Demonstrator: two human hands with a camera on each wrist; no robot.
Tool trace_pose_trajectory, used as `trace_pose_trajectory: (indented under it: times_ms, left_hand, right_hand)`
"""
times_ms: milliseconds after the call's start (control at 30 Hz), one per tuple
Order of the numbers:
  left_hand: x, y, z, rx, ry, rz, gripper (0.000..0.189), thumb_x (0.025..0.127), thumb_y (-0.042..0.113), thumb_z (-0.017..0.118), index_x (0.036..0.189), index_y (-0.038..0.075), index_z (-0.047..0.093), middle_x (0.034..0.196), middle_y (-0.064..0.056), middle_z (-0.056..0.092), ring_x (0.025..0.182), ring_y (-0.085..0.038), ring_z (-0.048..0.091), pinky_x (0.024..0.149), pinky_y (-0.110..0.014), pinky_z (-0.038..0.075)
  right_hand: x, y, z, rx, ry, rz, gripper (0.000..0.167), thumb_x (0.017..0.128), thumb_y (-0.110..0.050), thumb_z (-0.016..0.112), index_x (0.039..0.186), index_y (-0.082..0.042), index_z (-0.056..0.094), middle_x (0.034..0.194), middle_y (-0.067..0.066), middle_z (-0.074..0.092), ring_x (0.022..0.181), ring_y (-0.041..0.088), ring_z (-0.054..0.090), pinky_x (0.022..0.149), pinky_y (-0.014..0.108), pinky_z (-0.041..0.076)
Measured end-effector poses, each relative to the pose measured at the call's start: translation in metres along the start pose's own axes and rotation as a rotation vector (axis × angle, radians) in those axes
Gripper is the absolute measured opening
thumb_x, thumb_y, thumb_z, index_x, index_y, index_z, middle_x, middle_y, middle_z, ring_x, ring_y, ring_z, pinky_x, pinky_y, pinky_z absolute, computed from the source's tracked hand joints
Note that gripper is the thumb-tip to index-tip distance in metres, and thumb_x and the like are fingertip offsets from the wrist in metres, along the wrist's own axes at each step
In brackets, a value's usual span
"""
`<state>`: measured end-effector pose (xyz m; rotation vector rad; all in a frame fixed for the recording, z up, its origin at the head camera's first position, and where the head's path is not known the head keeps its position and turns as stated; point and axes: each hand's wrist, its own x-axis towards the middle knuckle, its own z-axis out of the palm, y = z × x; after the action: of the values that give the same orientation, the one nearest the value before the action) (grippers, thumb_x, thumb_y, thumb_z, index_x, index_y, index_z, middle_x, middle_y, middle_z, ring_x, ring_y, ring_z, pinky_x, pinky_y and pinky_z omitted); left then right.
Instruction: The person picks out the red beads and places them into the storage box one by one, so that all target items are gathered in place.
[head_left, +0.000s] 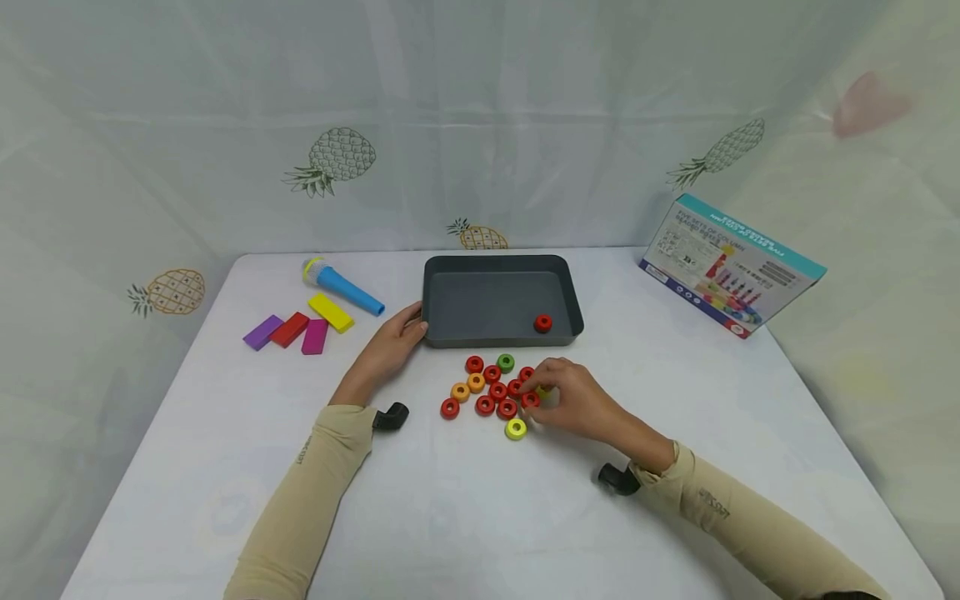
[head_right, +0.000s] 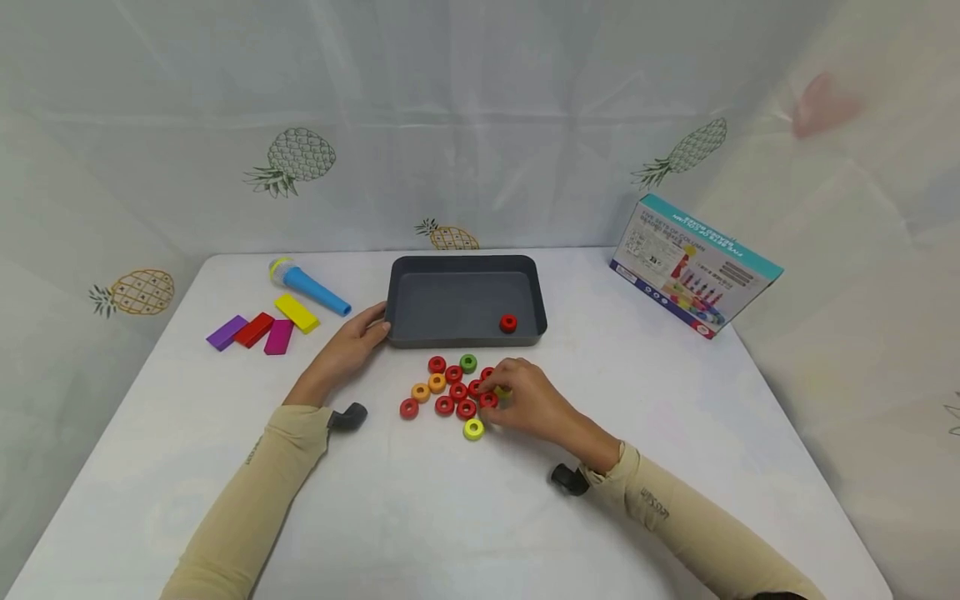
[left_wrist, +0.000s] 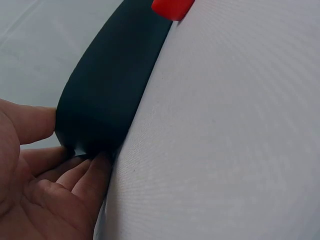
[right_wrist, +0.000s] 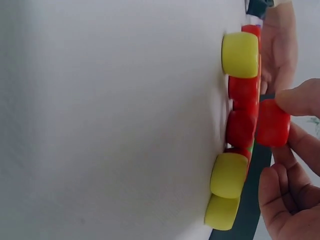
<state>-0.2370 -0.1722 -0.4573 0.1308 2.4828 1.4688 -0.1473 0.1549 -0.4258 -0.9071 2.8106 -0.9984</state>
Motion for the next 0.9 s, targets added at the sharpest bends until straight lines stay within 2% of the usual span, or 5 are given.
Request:
trace_pose_trajectory:
  times_ms: [333,667,900]
  left_hand:
    - [-0.001,-0.003,0.0,-0.009,-0.005,-0.01,0.06,0.108,0.038,0.046,0.162,0.023,0.025,0.165,-0.006,0.035,0.153,-0.026,0.031,0.127,-0.051,0.022]
    - [-0.002,0.001,0.002,-0.011,-0.002,-0.005,0.06,0.108,0.037,0.046,0.162,0.023,0.025,0.165,-0.006,0.035,0.152,-0.025,0.035,0.126,-0.049,0.025]
    - [-0.001,0.0,0.001,0.015,0.012,0.004,0.06,0.108,0.038,0.045,0.162,0.023,0.024,0.164,-0.006,0.035,0.152,-0.026,0.035,0.126,-0.049,0.026]
  right_hand:
    - [0.016,0.0,-0.009,0.043,0.011,-0.013,0.023,0.08,-0.01,0.083,0.103,-0.01,0.079,0.099,-0.002,0.073,0.091,0.02,0.064,0.072,0.038,0.056]
    - [0.033,-0.003,-0.021,0.046,0.06,-0.021,0.024,0.08,-0.008,0.083,0.104,-0.006,0.078,0.099,0.004,0.07,0.089,0.031,0.063,0.075,0.048,0.058]
    - [0.049,0.001,-0.026,0.014,0.079,0.006,0.024,0.082,-0.011,0.083,0.105,-0.006,0.079,0.101,0.005,0.069,0.092,0.022,0.065,0.083,0.04,0.06]
